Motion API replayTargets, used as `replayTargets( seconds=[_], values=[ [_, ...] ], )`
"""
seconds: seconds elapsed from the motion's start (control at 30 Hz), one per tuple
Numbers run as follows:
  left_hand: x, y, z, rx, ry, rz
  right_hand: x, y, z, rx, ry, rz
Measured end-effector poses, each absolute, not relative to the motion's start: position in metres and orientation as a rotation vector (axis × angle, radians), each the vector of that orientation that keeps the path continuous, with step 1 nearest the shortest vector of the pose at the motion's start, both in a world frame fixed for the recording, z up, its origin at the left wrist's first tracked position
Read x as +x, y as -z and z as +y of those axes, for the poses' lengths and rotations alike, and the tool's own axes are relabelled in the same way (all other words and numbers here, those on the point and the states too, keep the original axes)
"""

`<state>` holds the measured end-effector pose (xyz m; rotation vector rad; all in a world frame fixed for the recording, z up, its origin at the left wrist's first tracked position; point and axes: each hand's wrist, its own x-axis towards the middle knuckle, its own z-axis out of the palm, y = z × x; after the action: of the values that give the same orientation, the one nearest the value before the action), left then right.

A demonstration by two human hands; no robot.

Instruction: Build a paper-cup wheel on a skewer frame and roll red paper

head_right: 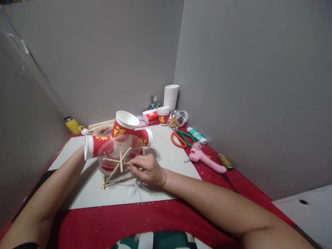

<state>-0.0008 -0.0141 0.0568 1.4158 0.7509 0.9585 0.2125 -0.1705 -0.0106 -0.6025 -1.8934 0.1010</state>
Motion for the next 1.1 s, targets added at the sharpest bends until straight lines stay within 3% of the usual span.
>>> replayTargets(
  seconds=[0.47, 1.1],
  values=[
    [0.022, -0.046, -0.009, 1.389, -1.029, 0.656, 0.213, 0.012, -0.171, -0.605, -0.118, -1.892],
    [0.017, -0.051, -0.012, 1.518, -0.775, 0.521, 0.213, 0.009, -0.172, -0.643, -0.129, -1.889]
  ],
)
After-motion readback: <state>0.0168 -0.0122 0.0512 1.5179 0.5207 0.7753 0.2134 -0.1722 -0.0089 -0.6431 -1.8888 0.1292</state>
